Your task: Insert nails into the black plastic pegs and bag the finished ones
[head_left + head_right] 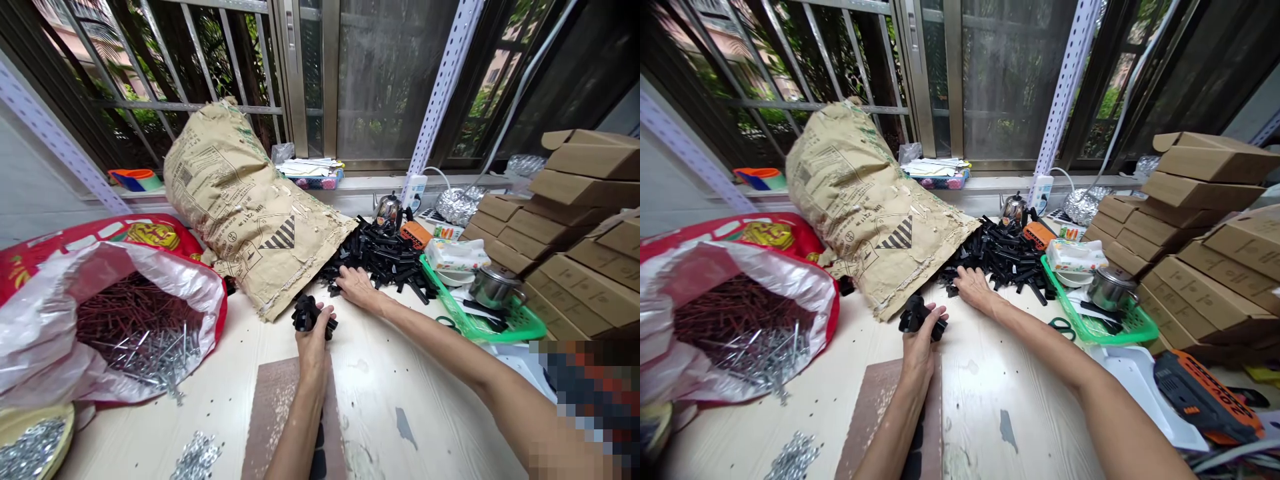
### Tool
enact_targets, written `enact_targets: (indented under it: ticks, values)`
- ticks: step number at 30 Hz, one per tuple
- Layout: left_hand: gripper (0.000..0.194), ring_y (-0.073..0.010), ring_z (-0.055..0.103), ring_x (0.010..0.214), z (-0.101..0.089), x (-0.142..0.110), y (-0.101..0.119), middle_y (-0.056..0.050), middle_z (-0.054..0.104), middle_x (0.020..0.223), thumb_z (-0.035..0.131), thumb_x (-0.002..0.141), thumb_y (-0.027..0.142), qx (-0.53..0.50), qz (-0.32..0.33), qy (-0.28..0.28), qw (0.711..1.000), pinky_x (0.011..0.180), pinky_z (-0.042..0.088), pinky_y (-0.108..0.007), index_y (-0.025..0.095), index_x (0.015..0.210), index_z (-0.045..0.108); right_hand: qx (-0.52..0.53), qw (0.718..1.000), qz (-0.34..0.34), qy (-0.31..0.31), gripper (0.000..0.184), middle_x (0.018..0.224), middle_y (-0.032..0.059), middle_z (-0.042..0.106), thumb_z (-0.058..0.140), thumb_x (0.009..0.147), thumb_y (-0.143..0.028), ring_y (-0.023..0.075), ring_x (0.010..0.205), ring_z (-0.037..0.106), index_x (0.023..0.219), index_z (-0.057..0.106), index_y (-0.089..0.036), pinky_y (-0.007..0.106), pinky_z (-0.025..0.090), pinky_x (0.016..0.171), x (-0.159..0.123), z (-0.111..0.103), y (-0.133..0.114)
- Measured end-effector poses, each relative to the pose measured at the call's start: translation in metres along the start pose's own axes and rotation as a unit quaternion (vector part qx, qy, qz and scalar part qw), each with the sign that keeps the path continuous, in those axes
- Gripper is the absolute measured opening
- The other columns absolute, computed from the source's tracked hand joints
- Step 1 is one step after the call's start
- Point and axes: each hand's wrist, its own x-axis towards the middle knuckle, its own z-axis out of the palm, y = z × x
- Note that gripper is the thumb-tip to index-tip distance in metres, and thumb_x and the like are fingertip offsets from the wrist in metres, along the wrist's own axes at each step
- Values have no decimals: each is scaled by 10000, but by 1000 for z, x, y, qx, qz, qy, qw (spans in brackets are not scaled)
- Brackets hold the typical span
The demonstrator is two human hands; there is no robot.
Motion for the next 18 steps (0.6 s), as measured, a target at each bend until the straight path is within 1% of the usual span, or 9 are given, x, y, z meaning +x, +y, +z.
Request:
enact_targets:
  ticks: [3,5,6,7,10,12,14,16,18]
  values:
    - [432,-163,639,757,-2,-2,0,-66,701,892,788,575,301,31,19,13,999,680,451,-257,136,958,675,28,999,14,24,200,1102,101,569,504,856,-262,207,951,545,984,619,-161,308,387,791,-15,-14,-3]
    - [368,-173,635,795,-3,-7,2,-65,708,861,784,572,277,42,34,8,999,692,458,-252,133,899,696,70,997,9,35,252,960,84,618,446,889,-292,181,840,577,1020,600,-142,271,409,712,-29,-25,-11]
    - [341,-175,635,779,-3,-11,5,-62,709,831,779,579,280,40,45,2,998,681,463,-254,134,877,702,104,994,-5,36,258,873,58,632,427,898,-309,164,780,583,985,608,-148,253,415,681,-36,-30,-17]
    - [333,-177,634,735,-4,-15,8,-60,707,789,785,572,287,38,45,-8,998,643,467,-259,135,857,703,177,983,-17,43,262,811,41,637,432,894,-333,160,734,584,944,620,-159,247,417,651,-43,-35,-24]
    - [412,-197,645,707,-15,-29,24,-82,713,824,811,549,315,-21,-24,-75,997,589,491,-286,145,908,699,301,948,-68,81,244,776,37,641,443,875,-328,172,728,591,840,638,-185,263,427,650,-61,-51,-54]
    - [457,-222,658,758,-34,-39,38,-104,714,903,830,530,313,-71,-56,-103,991,605,514,-313,151,937,699,325,934,-109,96,243,799,51,641,423,880,-289,176,753,597,835,640,-189,274,435,674,-70,-60,-80]
    - [445,-232,663,792,-62,-48,52,-111,715,923,843,515,296,-87,-39,-79,992,644,523,-328,145,912,709,345,922,-157,79,246,834,62,647,412,886,-268,175,783,607,861,644,-190,274,447,695,-72,-66,-111]
    - [434,-220,667,785,-96,-55,64,-98,724,891,849,505,284,-75,18,7,997,676,518,-317,145,895,717,372,908,-192,34,249,835,59,653,414,892,-270,166,777,626,862,646,-187,259,460,684,-65,-65,-146]
    - [463,-222,670,817,-132,-60,75,-102,728,887,853,499,274,-52,48,73,995,713,514,-316,141,920,714,390,902,-184,-26,259,775,40,657,400,904,-278,141,707,642,854,633,-176,223,465,626,-47,-59,-183]
